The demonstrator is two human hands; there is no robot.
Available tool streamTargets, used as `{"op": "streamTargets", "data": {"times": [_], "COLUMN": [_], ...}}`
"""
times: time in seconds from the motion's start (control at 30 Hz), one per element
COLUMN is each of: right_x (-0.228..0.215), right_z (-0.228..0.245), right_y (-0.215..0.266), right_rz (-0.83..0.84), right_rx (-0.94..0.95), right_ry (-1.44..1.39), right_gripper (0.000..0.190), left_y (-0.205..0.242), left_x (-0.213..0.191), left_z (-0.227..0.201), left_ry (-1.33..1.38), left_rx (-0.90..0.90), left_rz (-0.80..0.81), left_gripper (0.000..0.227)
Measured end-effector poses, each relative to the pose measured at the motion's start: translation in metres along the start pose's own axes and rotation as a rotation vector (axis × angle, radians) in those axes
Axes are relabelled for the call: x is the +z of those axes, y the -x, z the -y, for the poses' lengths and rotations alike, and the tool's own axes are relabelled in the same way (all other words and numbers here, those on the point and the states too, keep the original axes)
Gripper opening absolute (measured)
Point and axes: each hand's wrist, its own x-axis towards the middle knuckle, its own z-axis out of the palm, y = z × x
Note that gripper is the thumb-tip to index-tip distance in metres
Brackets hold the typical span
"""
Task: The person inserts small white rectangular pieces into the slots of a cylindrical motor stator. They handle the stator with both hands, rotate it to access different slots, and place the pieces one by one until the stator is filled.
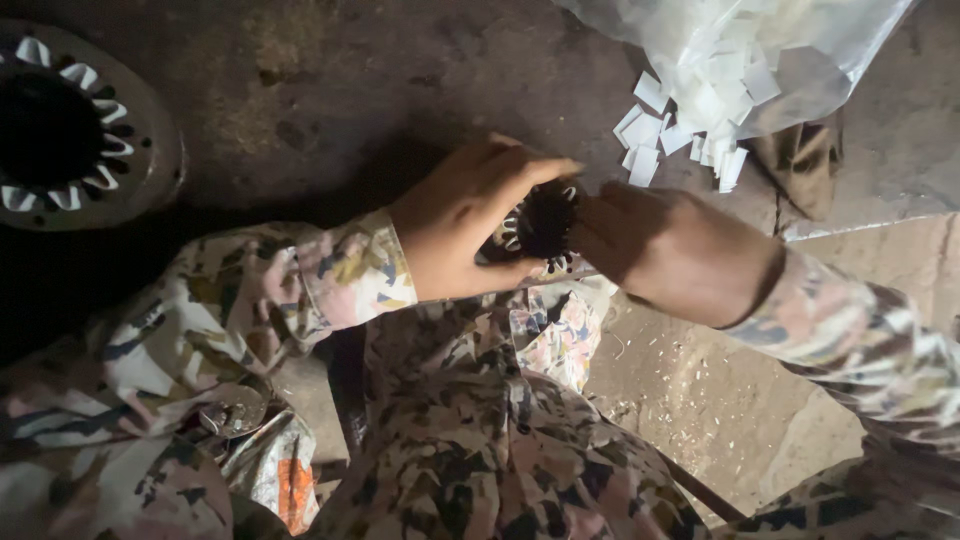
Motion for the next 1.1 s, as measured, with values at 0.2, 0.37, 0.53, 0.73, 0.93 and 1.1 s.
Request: {"op": "streamTargets", "data": {"times": [0.2,0.37,0.53,0.73,0.93,1.1], "right_x": [-0.005,0.0,0.006,0.008,0.009,0.009], "right_z": [-0.015,-0.014,-0.015,-0.01,-0.016,-0.019], "right_y": [0.004,0.015,0.013,0.014,0.007,0.002], "right_rz": [-0.043,-0.134,-0.21,-0.237,-0.168,-0.125], "right_rx": [0.089,0.313,0.239,0.274,0.293,0.204], "right_ry": [-0.329,-0.482,-0.572,-0.569,-0.637,-0.601], "right_gripper": [0.017,0.01,0.007,0.012,0.019,0.035], "left_y": [-0.002,0.0,-0.002,-0.002,-0.004,-0.005], "left_x": [0.003,0.003,0.001,0.003,-0.001,-0.002], "left_z": [0.001,0.001,0.0,0.001,-0.001,-0.002], "left_ry": [0.013,0.04,0.035,0.059,0.053,0.067], "left_rx": [-0.001,-0.037,-0.027,-0.044,-0.062,-0.058], "left_rz": [0.012,0.013,0.013,0.019,0.042,0.033], "left_gripper": [0.086,0.087,0.087,0.086,0.088,0.087]}}
